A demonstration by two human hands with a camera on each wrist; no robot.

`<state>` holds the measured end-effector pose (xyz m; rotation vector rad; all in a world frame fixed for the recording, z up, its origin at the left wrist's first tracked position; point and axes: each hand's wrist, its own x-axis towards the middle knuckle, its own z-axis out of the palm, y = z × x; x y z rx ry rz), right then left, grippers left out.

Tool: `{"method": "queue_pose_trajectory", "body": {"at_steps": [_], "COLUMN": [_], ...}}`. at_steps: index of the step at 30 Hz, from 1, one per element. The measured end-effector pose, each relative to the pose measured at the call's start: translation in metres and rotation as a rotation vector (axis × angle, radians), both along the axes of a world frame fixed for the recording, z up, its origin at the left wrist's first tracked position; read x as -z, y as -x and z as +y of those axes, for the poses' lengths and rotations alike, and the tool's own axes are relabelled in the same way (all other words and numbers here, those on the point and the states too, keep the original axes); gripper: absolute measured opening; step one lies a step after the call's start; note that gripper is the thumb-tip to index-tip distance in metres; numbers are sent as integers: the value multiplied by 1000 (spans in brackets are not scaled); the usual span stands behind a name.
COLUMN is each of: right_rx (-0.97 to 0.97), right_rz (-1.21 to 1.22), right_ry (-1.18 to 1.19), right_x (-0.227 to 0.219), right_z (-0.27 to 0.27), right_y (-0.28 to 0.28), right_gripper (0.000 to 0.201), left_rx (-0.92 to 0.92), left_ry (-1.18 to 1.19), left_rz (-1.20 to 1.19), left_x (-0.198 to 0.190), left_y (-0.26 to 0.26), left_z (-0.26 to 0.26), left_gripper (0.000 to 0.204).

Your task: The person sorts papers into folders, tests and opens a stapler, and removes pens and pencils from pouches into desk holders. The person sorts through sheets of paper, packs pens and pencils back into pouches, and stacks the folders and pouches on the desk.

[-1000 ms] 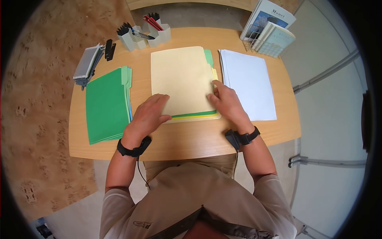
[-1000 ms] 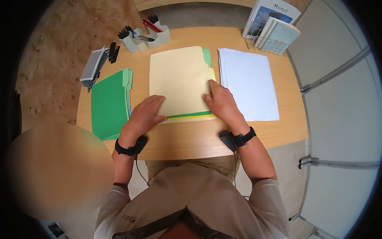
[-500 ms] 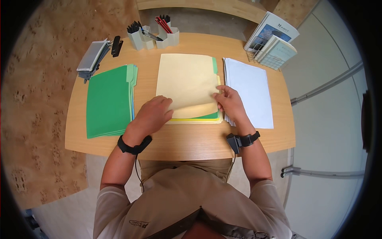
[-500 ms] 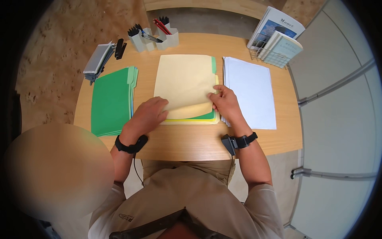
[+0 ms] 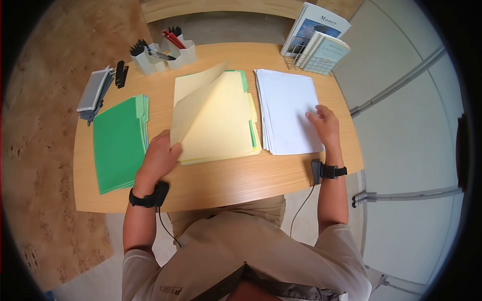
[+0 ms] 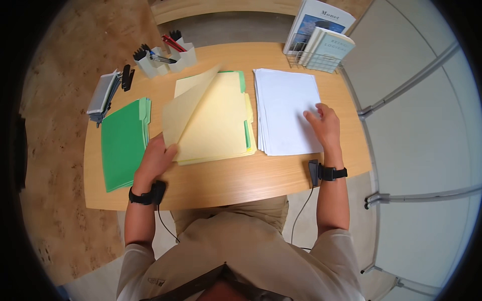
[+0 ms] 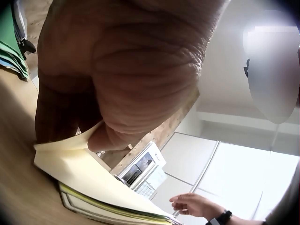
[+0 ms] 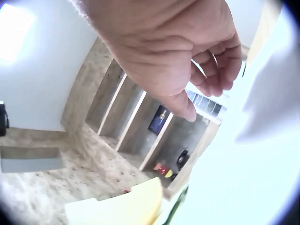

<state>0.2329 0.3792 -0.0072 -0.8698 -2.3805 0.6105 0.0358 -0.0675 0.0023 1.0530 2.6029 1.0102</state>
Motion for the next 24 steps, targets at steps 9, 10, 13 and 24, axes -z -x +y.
{"method": "queue_pose_trajectory", "body": {"at_steps": [9,10,13,24], "right_rx": [199,198,220,161], "right_rz": [-190,-187,-135,116], "right_ry": [37,40,172,36], "right_x": [1,0,-1,-4], "right_z": [1,3,14,20], "right_y": [-18,-18,-21,-42], "right_gripper": [72,72,50,21], "left_rx": [-1,1,2,3], "left_ry": [12,20,18,21], "left_rz": [-73,-74,-69,-66], "left_x": [-18,-18,-16,-19], "left_y": [-5,-5,-5,-7], "left_z": [1,1,-1,-2], "left_gripper": [33,33,34,33]}}
